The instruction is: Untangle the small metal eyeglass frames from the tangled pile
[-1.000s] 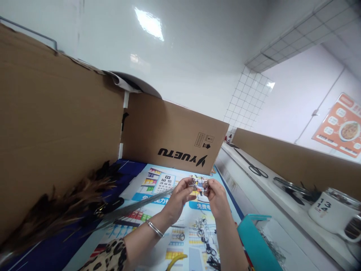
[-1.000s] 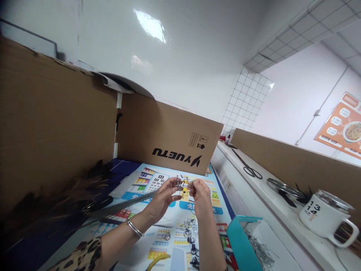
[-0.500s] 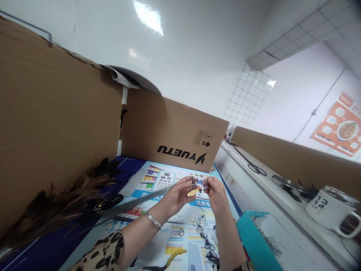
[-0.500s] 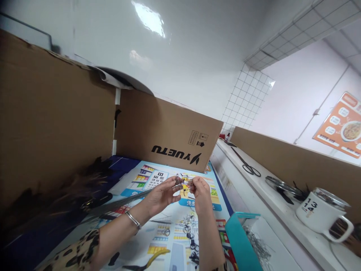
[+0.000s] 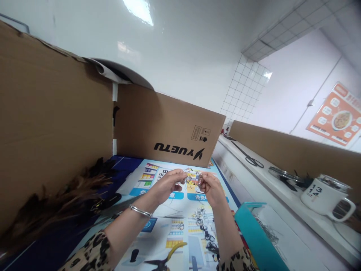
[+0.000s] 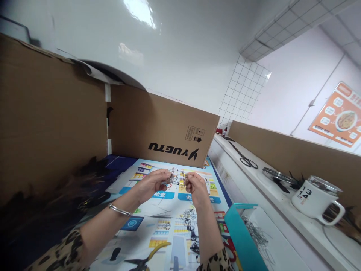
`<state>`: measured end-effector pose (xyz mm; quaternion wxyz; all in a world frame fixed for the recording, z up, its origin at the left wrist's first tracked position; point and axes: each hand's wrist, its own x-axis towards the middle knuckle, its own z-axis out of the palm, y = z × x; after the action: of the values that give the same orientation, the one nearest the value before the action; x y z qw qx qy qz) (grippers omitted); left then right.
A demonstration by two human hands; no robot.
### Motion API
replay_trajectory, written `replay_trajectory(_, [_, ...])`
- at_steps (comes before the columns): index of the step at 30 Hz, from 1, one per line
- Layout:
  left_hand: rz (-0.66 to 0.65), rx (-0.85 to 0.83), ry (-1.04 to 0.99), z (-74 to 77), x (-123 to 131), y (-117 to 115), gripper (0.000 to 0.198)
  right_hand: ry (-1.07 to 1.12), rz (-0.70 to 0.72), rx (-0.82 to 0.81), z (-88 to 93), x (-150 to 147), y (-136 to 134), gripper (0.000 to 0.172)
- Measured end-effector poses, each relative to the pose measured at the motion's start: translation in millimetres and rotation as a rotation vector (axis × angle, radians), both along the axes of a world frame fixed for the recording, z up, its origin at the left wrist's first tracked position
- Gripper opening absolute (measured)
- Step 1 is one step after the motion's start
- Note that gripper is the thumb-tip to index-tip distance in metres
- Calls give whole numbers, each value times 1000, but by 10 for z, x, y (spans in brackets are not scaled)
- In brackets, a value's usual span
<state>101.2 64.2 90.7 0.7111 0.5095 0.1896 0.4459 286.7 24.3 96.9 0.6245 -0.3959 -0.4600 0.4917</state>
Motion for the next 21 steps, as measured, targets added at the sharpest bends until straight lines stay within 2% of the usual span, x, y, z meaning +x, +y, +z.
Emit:
replay_trajectory(5, [14,44,49,79,-44,-16,23,24,27,1,-10,26,-3,15])
replay_trajectory(11, [24,104,45,188,-77,-83,28,37,66,56,83,8,-82,13])
replay_trajectory(18, [-48,111,38,222,-101,-130,26,20,51,85,147,-33,-128,15])
replay_trajectory(21, [-38,108,36,210,-105,-108,24,7,49,94,151,-35,-131,15])
